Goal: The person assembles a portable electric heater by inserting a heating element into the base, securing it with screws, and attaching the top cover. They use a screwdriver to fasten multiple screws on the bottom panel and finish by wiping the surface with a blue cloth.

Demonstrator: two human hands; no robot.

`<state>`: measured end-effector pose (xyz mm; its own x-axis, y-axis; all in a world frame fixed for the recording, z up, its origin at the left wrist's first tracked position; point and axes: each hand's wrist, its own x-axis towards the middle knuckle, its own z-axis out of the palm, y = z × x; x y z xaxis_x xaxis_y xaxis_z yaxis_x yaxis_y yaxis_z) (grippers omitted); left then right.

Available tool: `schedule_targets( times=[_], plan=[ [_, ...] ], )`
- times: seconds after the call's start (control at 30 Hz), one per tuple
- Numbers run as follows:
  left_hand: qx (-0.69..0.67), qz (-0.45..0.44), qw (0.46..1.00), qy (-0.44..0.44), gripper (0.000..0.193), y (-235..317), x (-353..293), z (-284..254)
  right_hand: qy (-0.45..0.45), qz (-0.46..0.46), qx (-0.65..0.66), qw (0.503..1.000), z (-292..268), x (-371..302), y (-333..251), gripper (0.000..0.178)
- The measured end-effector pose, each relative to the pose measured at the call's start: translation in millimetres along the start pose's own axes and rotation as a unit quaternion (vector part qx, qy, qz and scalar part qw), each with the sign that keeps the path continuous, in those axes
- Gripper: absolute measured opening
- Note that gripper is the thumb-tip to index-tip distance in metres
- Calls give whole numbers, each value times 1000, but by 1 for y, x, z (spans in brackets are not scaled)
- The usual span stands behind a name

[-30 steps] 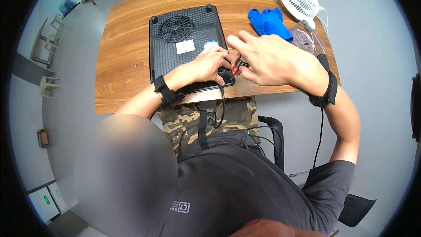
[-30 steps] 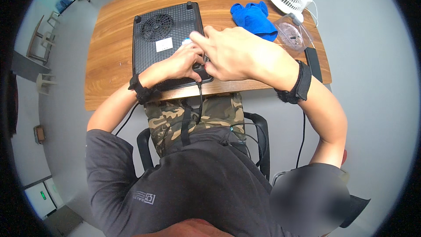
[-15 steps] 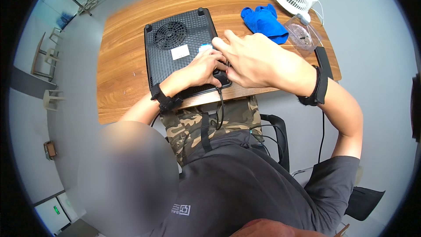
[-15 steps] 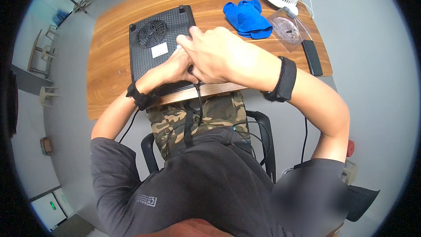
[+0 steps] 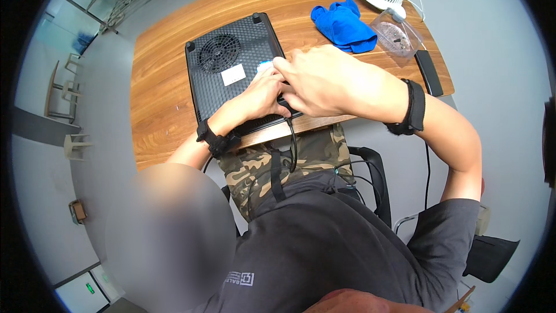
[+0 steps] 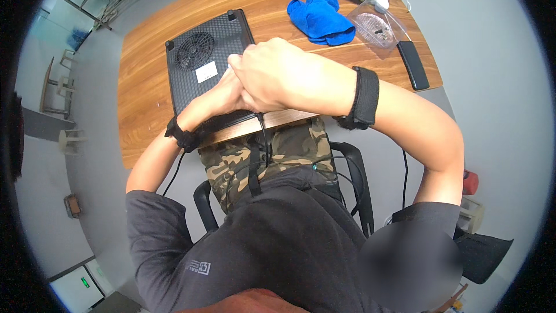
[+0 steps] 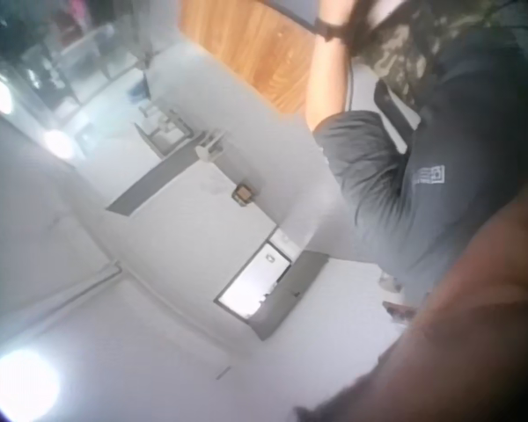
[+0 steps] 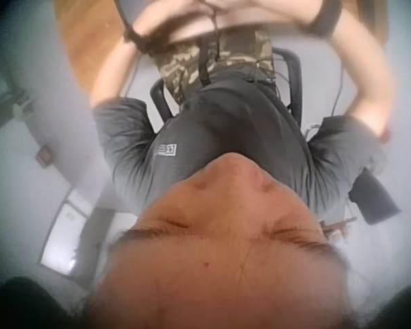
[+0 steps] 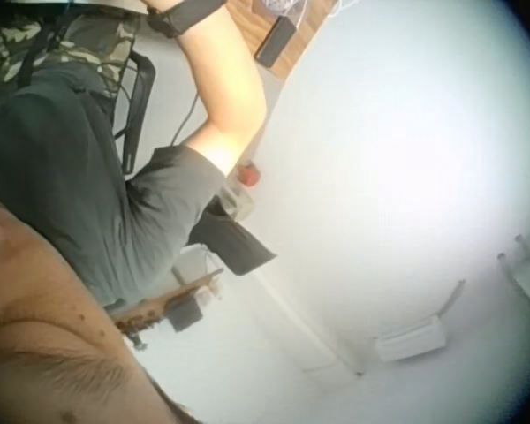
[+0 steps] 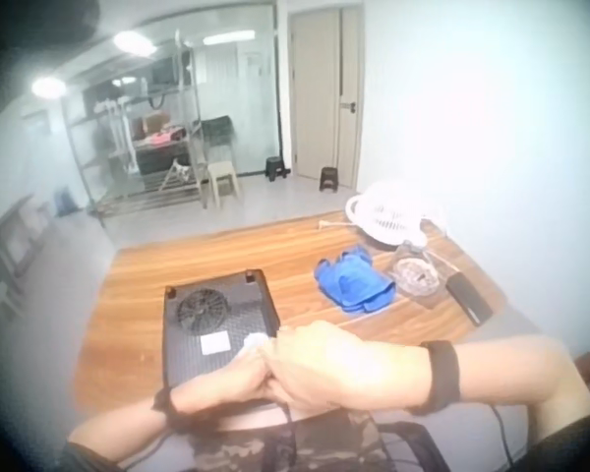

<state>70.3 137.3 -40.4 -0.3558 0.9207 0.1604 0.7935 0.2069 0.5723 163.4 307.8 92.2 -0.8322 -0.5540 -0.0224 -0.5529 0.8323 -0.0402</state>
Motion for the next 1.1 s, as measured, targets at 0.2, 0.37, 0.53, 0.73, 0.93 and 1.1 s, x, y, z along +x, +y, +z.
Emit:
schedule_targets(
  times=[0.2,0.37,0.53,0.73,0.93,1.1],
  plan=[
    [18,9,1000,-15,57,-2,-2,3,0,-85,43,995,-7,-8,8,26],
    [30,9,999,-10,52,-10,-3,8,-31,-30,1,999,5,0,1,30],
    [36,-3,999,-21,55,-4,-1,2,-32,12,22,999,-1,0,0,27],
    [-11,-3,999,-35,54,3,0,-2,-63,-60,15,996,-23,-13,2,34],
    [22,-14,999,-36,53,-4,-1,3,-43,-25,4,999,-2,2,5,26],
    [17,16,1000,-8,52,-2,-1,1,20,-24,-24,999,8,2,4,31]
  ],
)
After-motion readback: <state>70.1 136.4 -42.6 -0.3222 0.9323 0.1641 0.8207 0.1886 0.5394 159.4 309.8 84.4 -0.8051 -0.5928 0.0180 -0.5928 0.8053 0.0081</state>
